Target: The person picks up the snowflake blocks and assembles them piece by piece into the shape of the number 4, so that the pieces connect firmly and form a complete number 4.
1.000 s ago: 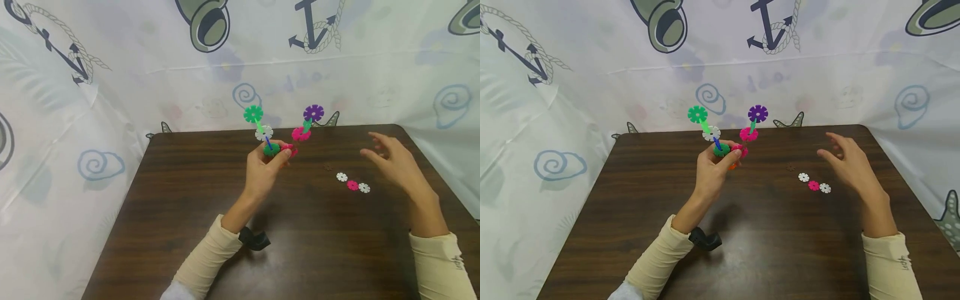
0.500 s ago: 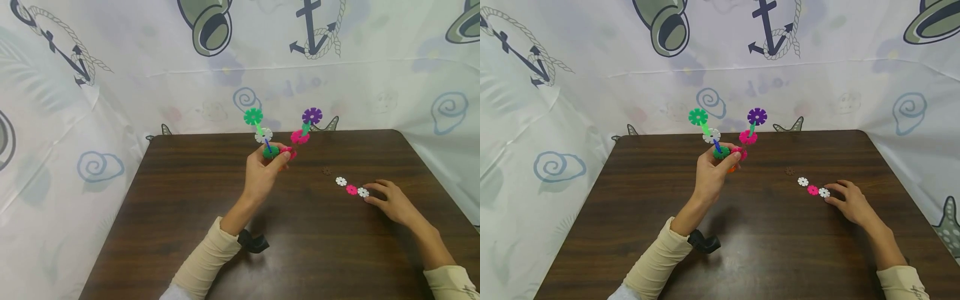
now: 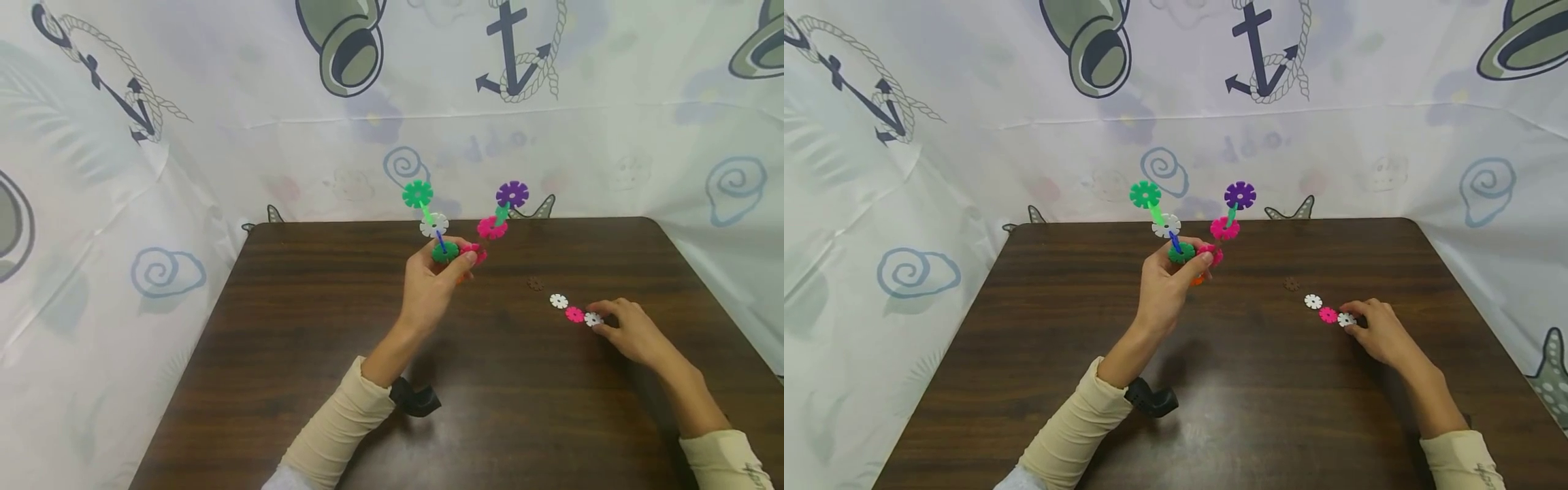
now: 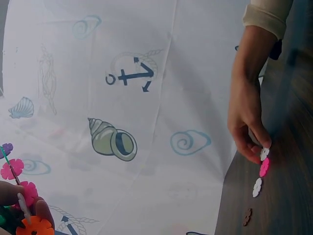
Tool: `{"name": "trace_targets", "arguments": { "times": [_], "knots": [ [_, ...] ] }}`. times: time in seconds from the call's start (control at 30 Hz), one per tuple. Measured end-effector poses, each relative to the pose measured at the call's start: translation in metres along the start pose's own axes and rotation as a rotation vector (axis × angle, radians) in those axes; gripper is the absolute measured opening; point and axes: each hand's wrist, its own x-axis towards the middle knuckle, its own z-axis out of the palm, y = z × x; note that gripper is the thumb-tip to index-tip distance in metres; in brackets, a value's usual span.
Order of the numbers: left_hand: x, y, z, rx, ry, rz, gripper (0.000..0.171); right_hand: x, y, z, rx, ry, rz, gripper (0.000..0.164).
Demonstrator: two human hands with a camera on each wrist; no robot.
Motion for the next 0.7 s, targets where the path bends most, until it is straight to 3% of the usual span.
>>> {"name": "trace_targets", "arguments": {
  "times": [0.17,0.27,0.43,0.57,0.7],
  "knots": [
    [0.0,-0.001,0.0,0.001,-0.006,0.001,0.016,0.0,-0.003,-0.001,0.007,-0.026,0.1,0.031],
    [0.0,-0.003,0.002,0.026,-0.021,-0.003,0.016,-0.006,-0.008,0.001,0.026,0.013,0.169,0.028],
    [0.0,-0.002,0.002,0.047,-0.022,-0.008,0.017,-0.003,-0.032,-0.009,0.072,0.183,0.2,0.032],
    [0.0,0.0,-0.001,0.016,-0.001,0.003,0.017,0.009,-0.062,-0.034,0.13,0.33,0.19,0.037],
    [0.0,0.001,-0.004,0.003,0.006,0.009,0.017,0.02,-0.093,-0.057,0.265,0.476,0.152,0.029]
  ]
}}
